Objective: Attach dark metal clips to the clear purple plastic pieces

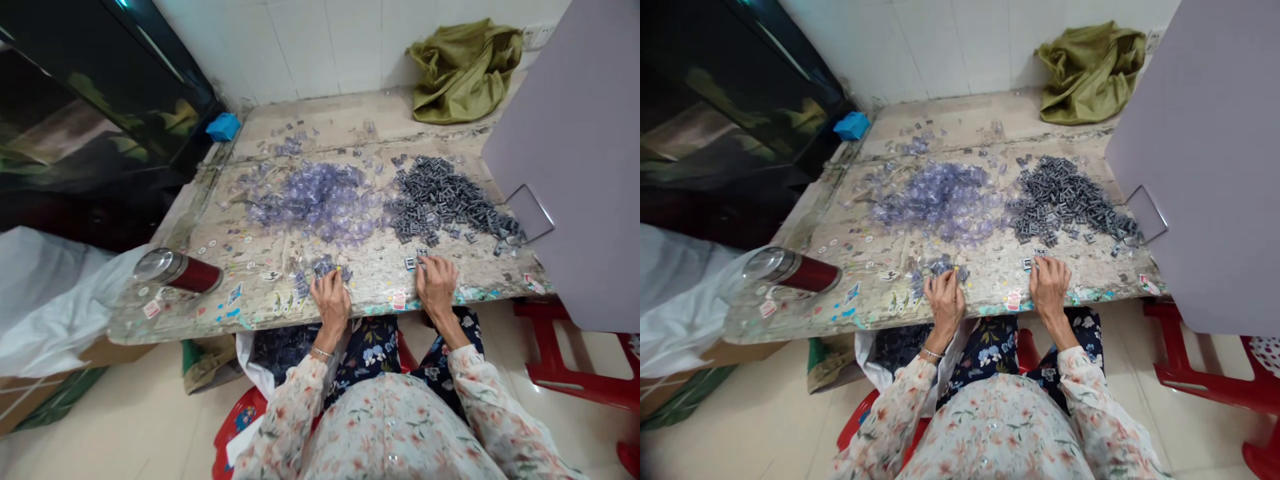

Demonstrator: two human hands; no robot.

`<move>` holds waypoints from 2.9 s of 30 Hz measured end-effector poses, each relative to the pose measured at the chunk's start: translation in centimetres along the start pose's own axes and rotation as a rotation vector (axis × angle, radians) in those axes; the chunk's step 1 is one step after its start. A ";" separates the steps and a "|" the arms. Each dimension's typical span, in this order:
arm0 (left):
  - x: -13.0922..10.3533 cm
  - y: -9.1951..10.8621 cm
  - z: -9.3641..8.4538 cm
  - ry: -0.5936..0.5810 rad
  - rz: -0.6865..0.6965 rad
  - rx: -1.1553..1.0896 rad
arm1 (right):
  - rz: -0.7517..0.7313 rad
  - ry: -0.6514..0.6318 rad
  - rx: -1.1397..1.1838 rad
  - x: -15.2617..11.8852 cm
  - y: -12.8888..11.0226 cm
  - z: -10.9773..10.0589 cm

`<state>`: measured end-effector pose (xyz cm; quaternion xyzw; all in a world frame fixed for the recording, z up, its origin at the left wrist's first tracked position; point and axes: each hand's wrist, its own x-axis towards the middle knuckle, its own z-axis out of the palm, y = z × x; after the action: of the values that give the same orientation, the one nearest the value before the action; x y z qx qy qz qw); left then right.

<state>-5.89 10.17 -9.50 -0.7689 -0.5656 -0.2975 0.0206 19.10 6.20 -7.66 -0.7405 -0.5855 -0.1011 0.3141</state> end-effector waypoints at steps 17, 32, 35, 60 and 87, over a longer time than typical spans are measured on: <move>-1.0 7.4 2.3 -0.040 0.258 -0.424 | 0.514 -0.176 0.789 -2.0 -1.1 -1.1; -1.0 7.1 2.0 -0.015 0.210 -0.439 | 0.117 -0.229 0.399 -1.1 -0.8 -1.7; -0.8 7.2 1.9 -0.069 0.227 -0.465 | -0.016 -0.260 0.286 -0.9 0.4 -1.6; 0.1 8.2 0.5 -0.198 0.127 -0.511 | 0.226 -0.380 0.032 -0.9 -1.0 -2.7; 0.9 8.0 0.1 -0.337 -0.490 -1.117 | 0.132 -0.244 0.727 -3.3 -4.1 -0.9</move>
<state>1.41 8.10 -6.68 -0.5482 -0.4800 -0.4187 -0.5421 14.53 3.48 -7.25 -0.6235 -0.5674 0.2220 0.4899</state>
